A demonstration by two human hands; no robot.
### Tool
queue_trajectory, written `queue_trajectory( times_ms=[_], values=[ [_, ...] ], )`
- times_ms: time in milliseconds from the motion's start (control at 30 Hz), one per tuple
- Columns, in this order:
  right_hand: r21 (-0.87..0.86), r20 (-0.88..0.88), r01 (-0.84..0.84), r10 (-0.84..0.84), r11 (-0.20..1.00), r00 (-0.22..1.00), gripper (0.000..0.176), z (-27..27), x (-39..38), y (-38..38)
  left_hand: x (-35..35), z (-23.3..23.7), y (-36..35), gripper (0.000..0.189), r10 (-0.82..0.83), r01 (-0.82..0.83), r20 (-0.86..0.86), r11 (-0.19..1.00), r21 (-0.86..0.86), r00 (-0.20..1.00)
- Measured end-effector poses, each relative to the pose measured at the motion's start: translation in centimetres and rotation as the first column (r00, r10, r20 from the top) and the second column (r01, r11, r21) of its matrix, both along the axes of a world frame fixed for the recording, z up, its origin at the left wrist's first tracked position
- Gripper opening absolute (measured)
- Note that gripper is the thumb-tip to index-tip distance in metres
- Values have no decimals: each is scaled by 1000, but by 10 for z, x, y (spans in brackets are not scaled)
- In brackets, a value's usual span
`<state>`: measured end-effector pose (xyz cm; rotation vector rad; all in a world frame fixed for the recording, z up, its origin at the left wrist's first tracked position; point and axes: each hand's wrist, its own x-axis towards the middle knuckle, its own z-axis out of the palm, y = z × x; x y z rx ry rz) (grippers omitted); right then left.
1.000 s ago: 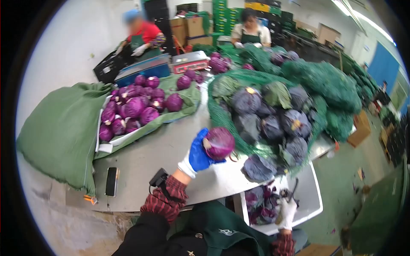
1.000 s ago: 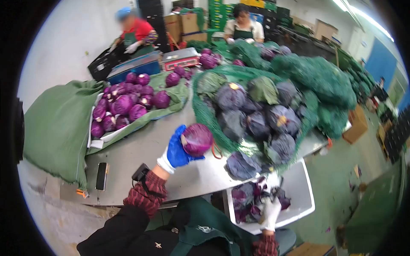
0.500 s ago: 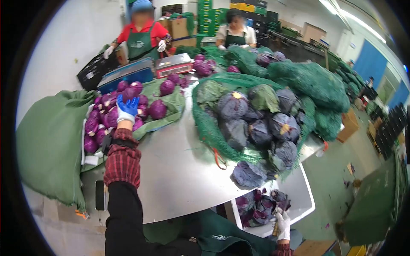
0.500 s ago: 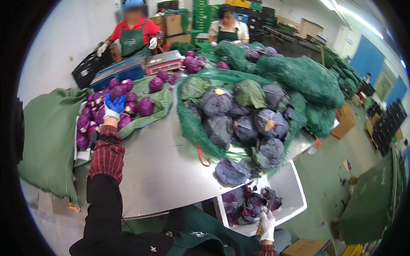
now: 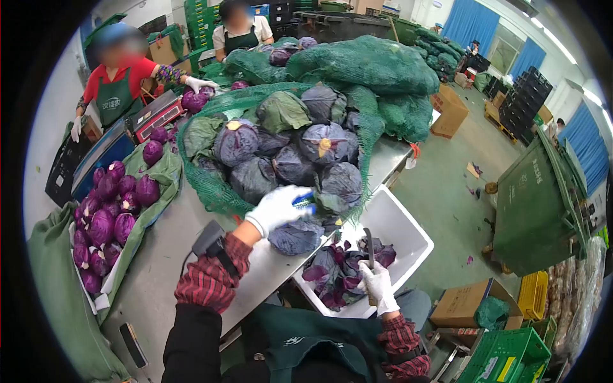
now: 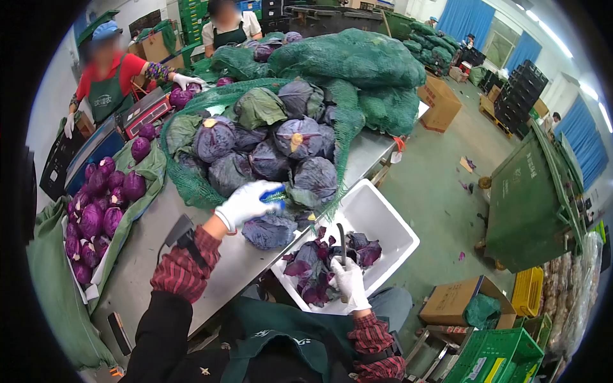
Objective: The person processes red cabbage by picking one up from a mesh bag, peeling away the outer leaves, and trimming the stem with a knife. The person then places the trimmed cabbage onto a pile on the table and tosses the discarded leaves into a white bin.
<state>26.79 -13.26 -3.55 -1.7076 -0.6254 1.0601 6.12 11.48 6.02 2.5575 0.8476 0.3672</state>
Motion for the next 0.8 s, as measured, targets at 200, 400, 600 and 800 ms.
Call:
queue_trajectory(
  times_ms=[200,400,600,800],
  values=[
    [-95,-77,-17,10,995,997,23,-23,16,-6,10,-84,-92,45,44,36,-189,915,402,981],
    [21,-5,130,-130,991,991,20,-47,37,5,65,-52,-119,44,-151,150,-16,947,284,988],
    [11,-72,231,-230,973,971,17,-23,56,1,99,-4,-45,35,40,-225,524,929,295,851],
    [101,-49,177,-173,979,984,23,4,56,33,133,-23,-1,64,250,-255,57,958,131,967]
  ],
)
